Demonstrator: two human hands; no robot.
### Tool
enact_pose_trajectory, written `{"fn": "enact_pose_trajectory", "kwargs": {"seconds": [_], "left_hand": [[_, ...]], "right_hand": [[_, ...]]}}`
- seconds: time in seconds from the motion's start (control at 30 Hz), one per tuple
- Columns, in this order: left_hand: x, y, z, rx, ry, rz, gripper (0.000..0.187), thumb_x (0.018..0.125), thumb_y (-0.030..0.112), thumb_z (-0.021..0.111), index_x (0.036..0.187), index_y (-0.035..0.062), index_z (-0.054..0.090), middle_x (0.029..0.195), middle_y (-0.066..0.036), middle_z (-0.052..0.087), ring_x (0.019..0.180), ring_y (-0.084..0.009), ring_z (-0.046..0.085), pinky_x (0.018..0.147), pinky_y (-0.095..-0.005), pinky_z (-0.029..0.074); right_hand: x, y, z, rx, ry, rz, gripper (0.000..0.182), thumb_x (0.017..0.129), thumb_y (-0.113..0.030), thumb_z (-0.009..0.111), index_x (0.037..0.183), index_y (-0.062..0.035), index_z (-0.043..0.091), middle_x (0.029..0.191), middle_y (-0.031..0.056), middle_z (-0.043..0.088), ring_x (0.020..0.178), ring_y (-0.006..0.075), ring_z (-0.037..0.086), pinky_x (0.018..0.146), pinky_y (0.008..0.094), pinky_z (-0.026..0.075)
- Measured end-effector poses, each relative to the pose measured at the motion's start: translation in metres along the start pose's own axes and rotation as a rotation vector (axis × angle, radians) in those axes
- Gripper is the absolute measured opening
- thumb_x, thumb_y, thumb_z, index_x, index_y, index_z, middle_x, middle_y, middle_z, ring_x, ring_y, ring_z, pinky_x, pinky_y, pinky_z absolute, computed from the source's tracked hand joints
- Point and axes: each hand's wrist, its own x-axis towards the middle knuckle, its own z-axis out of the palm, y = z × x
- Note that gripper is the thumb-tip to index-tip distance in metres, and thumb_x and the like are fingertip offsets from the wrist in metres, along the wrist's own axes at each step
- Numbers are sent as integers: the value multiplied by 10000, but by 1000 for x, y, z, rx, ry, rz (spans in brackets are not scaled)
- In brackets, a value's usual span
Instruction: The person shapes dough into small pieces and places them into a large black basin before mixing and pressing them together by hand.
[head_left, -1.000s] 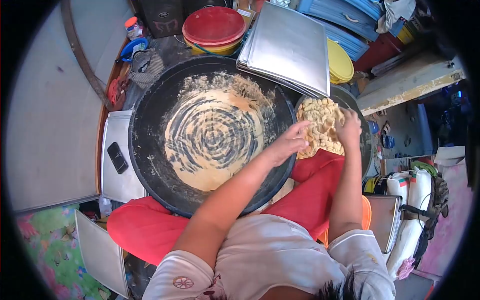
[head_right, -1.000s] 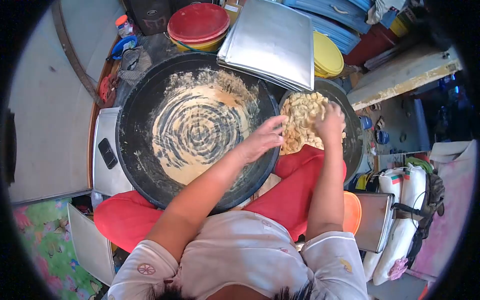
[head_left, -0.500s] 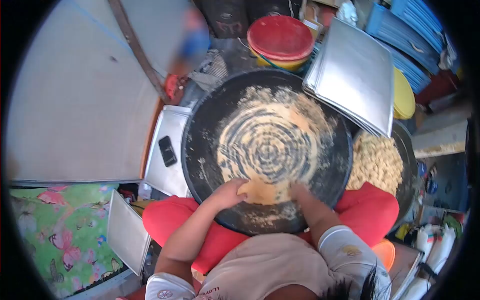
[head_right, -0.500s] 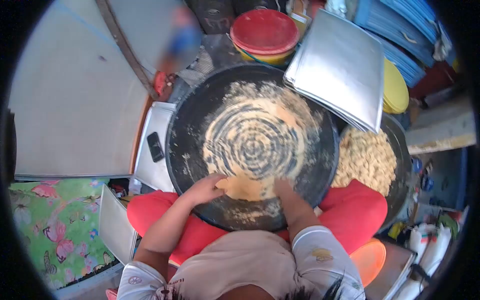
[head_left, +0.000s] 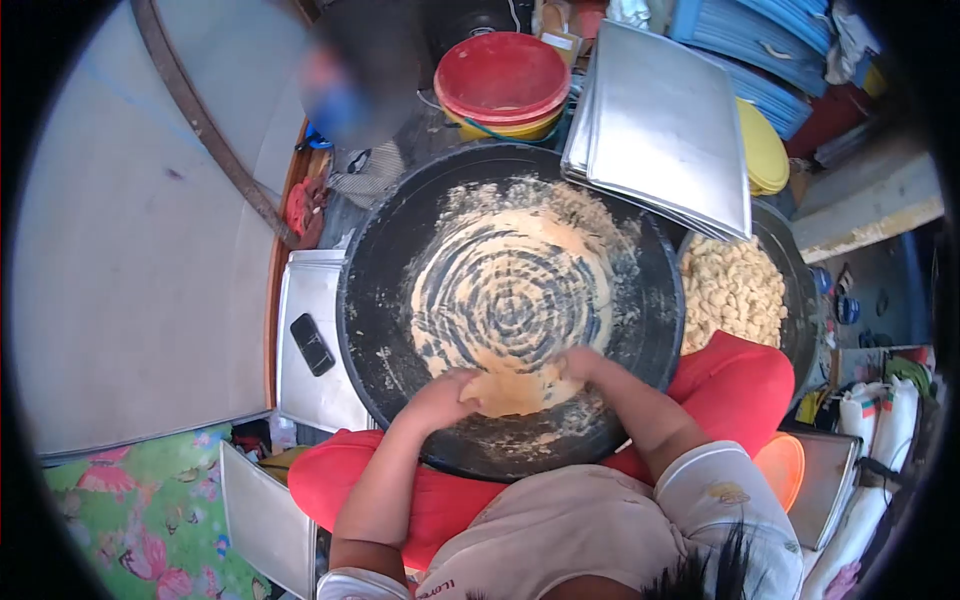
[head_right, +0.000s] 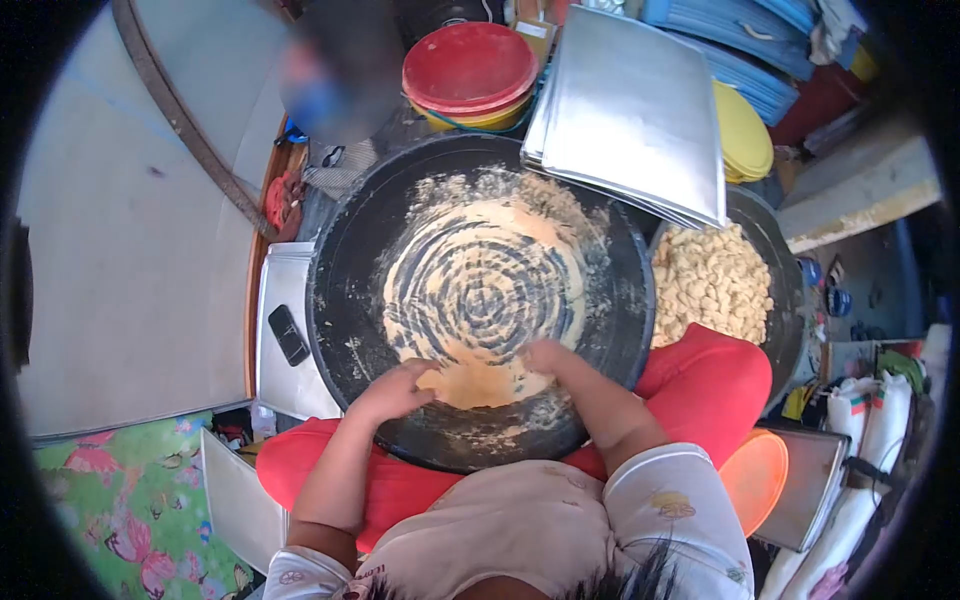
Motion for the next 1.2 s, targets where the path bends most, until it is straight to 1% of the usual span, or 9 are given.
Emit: {"fn": "enact_pose_trajectory", "kwargs": {"seconds": [0.17, 0.23, 0.47, 0.63, 0.8, 0.97, 1.07, 1.13, 1.2], "left_hand": [[-10, 3, 3, 127, -8, -68, 553, 790, 306, 620, 1247, 26, 482, 1259, -214, 488, 1156, -340, 477, 977, -372, 378], [-12, 1, 9, 102, 1, -72, 559, 789, 304, 622, 1253, 26, 477, 1252, -214, 494, 1156, -339, 478, 978, -371, 377], [-28, 12, 29, 109, 99, -69, 577, 781, 313, 636, 1257, 27, 479, 1229, -227, 511, 1159, -334, 479, 976, -371, 379], [-39, 25, 25, -30, 32, -243, 470, 750, 218, 645, 1170, 37, 537, 1072, -206, 581, 996, -322, 572, 839, -378, 451], [-41, 30, 35, 134, 322, -92, 370, 640, 38, 617, 1009, 57, 602, 852, -158, 632, 864, -333, 607, 757, -409, 465], [-28, 25, 77, 271, 619, 122, 367, 663, 47, 616, 1029, 67, 602, 1079, -137, 598, 1019, -323, 545, 855, -390, 435], [-18, 36, 88, -219, 524, 156, 330, 766, 124, 626, 1081, 47, 568, 1112, -100, 578, 1003, -243, 545, 866, -331, 429], [-12, 48, 94, -1043, 484, -63, 322, 859, 243, 590, 1116, 53, 545, 1101, -97, 582, 986, -226, 552, 850, -336, 433], [-4, 46, 106, -1281, 497, -77, 389, 901, 388, 526, 1135, 77, 525, 1082, -94, 581, 992, -207, 542, 843, -340, 430]], "right_hand": [[-61, -48, -46, -306, 621, -168, 272, 699, -194, 634, 965, -134, 645, 1066, 125, 560, 1000, 312, 532, 802, 405, 450], [-81, -15, -16, -556, 64, 0, 281, 714, -249, 630, 982, -163, 651, 1160, 105, 510, 1057, 318, 481, 829, 384, 439], [-73, 27, 4, -257, -57, 121, 301, 679, -257, 635, 957, -147, 669, 958, 132, 656, 864, 304, 620, 748, 387, 478], [-159, 2, -120, 239, 544, 5, 216, 679, -152, 590, 871, -79, 658, 909, 139, 639, 881, 265, 610, 774, 339, 469], [-205, 47, -153, 94, 1461, 180, 318, 626, -72, 649, 942, -53, 621, 932, 145, 593, 904, 339, 558, 851, 370, 437], [-184, 15, -140, 115, 1547, 119, 312, 642, -23, 650, 949, -41, 597, 890, 119, 558, 846, 256, 546, 824, 330, 438], [-176, -51, -134, 548, 1284, -265, 202, 702, 30, 621, 895, -19, 591, 771, 61, 547, 695, 148, 530, 722, 255, 454], [-187, -115, -126, 673, 1287, -363, 157, 737, 40, 598, 887, -9, 592, 739, 45, 562, 646, 132, 537, 669, 240, 459], [-193, -156, -116, 369, 1347, -572, 159, 785, -26, 596, 943, -9, 591, 992, 124, 615, 971, 214, 583, 865, 323, 436]]}}
